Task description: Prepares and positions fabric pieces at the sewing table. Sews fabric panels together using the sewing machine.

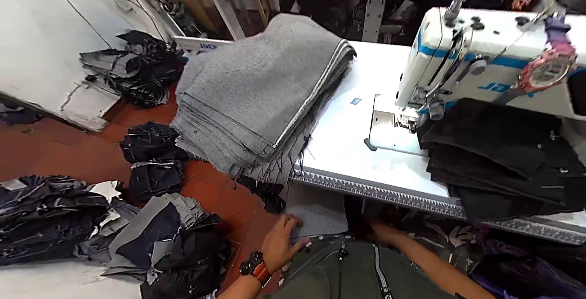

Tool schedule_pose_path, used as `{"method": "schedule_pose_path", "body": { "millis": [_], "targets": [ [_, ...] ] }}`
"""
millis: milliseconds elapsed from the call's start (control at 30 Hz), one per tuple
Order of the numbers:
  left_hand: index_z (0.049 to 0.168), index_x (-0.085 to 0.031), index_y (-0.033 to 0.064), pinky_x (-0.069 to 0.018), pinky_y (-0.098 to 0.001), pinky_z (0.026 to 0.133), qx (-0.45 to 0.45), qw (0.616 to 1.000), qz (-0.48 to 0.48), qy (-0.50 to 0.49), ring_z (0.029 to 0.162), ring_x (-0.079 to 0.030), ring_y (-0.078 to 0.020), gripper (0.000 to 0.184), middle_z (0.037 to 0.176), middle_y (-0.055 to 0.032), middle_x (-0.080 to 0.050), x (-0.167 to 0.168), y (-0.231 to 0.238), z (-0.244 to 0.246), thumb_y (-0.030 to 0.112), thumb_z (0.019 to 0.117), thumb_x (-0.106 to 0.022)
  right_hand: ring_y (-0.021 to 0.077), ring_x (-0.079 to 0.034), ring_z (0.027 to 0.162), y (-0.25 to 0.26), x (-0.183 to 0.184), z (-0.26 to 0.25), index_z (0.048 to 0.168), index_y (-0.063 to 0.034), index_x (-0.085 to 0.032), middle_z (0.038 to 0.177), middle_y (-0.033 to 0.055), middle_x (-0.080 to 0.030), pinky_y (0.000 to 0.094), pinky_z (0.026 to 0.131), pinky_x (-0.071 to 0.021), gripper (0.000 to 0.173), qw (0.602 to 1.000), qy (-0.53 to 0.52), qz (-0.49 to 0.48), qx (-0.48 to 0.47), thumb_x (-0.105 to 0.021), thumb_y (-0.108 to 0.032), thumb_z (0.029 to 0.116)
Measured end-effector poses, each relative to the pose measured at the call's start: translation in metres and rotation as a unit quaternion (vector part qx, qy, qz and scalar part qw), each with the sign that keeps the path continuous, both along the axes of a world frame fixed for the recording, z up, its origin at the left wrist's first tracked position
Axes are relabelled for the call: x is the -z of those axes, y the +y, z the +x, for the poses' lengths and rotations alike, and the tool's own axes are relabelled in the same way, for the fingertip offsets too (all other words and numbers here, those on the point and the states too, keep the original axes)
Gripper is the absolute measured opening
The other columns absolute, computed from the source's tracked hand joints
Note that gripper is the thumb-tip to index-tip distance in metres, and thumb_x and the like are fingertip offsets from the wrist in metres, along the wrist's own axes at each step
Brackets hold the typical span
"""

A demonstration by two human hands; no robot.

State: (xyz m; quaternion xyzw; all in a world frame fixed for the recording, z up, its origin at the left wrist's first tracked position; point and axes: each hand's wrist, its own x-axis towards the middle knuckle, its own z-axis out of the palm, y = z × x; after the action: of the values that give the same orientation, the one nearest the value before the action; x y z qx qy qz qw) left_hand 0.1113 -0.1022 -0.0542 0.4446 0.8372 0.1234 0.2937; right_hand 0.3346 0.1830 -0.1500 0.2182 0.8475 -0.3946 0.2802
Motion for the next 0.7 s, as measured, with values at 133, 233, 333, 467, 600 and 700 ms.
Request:
{"method": "schedule_pose_path", "body": {
  "millis": [133,233,333,467,600,700],
  "targets": [
    [0.125,-0.069,0.0084,-0.0545,-0.0543,0.096,0.118,0.991,0.035,0.051,0.108,-0.069,-0.0332,0.033,0.117,-0.0168,-0.070,-0.077,0.018,-0.009,0.032,0.1032,-0.060,0.0375,-0.043,0.145,0.009,-0.026,-0.003,0.164,-0.0163,-0.026,0.160,0.0203,-0.040,0.0558,0.119,-0.0353,0.074,0.995,0.000,0.057,0.086,-0.063,-0.029,0.1009],
    [0.113,-0.076,0.0081,-0.0587,-0.0524,0.090,0.085,0.923,0.269,0.262,0.103,-0.071,-0.0302,0.023,0.107,-0.0131,-0.074,-0.144,0.047,-0.068,0.022,0.0994,-0.063,0.0370,-0.039,0.148,0.013,-0.039,0.012,0.159,-0.0083,-0.036,0.160,0.0233,-0.038,0.0525,0.122,-0.0318,0.067,0.991,-0.003,0.032,0.127,-0.063,-0.031,0.1014],
    [0.133,-0.065,0.0040,-0.0512,-0.0605,0.101,0.032,0.923,0.244,0.296,0.123,-0.062,-0.0410,0.038,0.133,-0.0230,-0.064,-0.189,0.084,-0.141,0.022,0.0998,-0.068,0.0339,-0.045,0.144,0.010,-0.047,0.028,0.154,-0.0059,-0.044,0.154,0.0220,-0.047,0.0499,0.121,-0.0338,0.061,0.989,0.019,-0.011,0.147,-0.063,-0.032,0.1018],
    [0.114,-0.071,0.0019,-0.0517,-0.0610,0.095,0.061,0.956,0.156,0.241,0.107,-0.065,-0.0391,0.032,0.111,-0.0200,-0.068,-0.199,0.119,-0.196,0.025,0.0925,-0.079,0.0296,-0.060,0.128,0.012,-0.063,0.045,0.147,-0.0056,-0.053,0.141,0.0190,-0.060,0.0470,0.112,-0.0459,0.054,0.982,0.086,-0.058,0.160,-0.067,-0.029,0.0998],
    [0.093,-0.074,0.0067,-0.0545,-0.0537,0.080,0.083,0.983,0.077,0.145,0.081,-0.068,-0.0256,0.019,0.083,-0.0092,-0.071,-0.231,0.131,-0.215,0.024,0.0900,-0.082,0.0293,-0.062,0.125,0.013,-0.105,0.054,0.144,-0.0034,-0.054,0.139,0.0196,-0.061,0.0462,0.109,-0.0482,0.051,0.982,0.108,-0.096,0.121,-0.068,-0.023,0.0990],
    [0.090,-0.077,0.0087,-0.0542,-0.0555,0.080,0.075,0.985,0.078,0.137,0.083,-0.069,-0.0259,0.015,0.083,-0.0086,-0.073,-0.251,0.133,-0.221,0.023,0.0892,-0.082,0.0314,-0.061,0.127,0.017,-0.146,0.050,0.142,-0.0025,-0.057,0.137,0.0205,-0.063,0.0501,0.112,-0.0443,0.047,0.988,0.123,-0.079,0.050,-0.066,-0.022,0.1003]
  ]
}}
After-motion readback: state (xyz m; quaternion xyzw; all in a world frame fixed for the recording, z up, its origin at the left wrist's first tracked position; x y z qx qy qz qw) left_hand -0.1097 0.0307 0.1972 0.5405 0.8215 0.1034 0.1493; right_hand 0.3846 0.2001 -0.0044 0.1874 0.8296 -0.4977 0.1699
